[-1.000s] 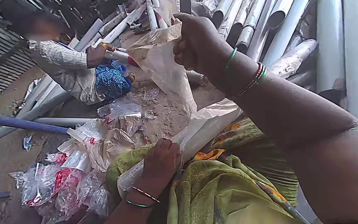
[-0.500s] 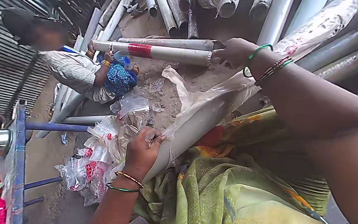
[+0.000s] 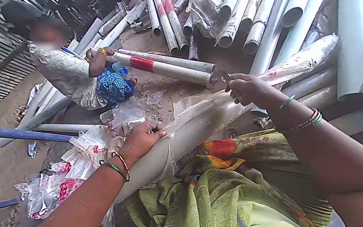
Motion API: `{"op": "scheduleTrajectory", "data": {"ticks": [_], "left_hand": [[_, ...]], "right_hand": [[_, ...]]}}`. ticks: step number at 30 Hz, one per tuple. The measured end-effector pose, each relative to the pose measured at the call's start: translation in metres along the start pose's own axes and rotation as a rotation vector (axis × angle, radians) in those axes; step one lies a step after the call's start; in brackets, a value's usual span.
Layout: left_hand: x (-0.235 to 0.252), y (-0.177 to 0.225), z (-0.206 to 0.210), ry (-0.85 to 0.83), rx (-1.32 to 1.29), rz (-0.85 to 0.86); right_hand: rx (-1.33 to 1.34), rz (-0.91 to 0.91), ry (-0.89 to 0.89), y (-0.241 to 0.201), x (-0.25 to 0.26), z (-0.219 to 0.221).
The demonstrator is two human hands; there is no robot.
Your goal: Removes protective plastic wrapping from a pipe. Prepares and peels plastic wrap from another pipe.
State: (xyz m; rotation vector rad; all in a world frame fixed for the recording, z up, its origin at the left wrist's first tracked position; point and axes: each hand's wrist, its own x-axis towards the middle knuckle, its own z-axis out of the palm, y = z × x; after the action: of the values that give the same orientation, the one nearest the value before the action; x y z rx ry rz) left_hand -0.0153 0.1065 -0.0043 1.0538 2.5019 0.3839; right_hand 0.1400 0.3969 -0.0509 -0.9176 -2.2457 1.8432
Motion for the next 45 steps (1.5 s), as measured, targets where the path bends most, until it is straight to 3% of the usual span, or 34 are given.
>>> {"op": "scheduleTrajectory", "data": {"ticks": [4, 7, 12, 16, 27, 38, 40, 43, 45], "left_hand": [[0.013, -0.008, -0.009, -0.081, -0.061, -0.043], [0.01, -0.01, -0.012, -0.073, -0.074, 0.004], [0.005, -0.004, -0.016, -0.098, 0.005, 0.015], [0.001, -0.004, -0.015, -0.095, 0.008, 0.026], [-0.004, -0.001, -0.01, -0.095, -0.021, 0.022], [-0.012, 0.006, -0.006, -0.068, 0.013, 0.016], [-0.012, 0.006, -0.006, -0.061, 0.01, 0.01], [-0.011, 0.005, -0.006, -0.078, 0.01, -0.001], [-0.008, 0.003, -0.007, -0.056, -0.005, -0.004]], "right_hand": [[-0.186, -0.134, -0.15, -0.007, -0.032, 0.029], [-0.309, -0.313, -0.122, 0.005, -0.052, 0.052], [-0.378, -0.397, -0.085, 0.015, -0.077, 0.085], [-0.481, -0.699, -0.088, 0.01, -0.086, 0.104], [-0.683, -0.911, -0.053, -0.004, -0.075, 0.127], [-0.791, -0.852, 0.036, 0.0, -0.083, 0.119], [-0.856, -0.756, 0.081, 0.007, -0.08, 0.106], [-0.911, -0.435, 0.168, 0.024, -0.063, 0.063], [-0.837, -0.371, 0.251, 0.026, -0.063, 0.039]]}}
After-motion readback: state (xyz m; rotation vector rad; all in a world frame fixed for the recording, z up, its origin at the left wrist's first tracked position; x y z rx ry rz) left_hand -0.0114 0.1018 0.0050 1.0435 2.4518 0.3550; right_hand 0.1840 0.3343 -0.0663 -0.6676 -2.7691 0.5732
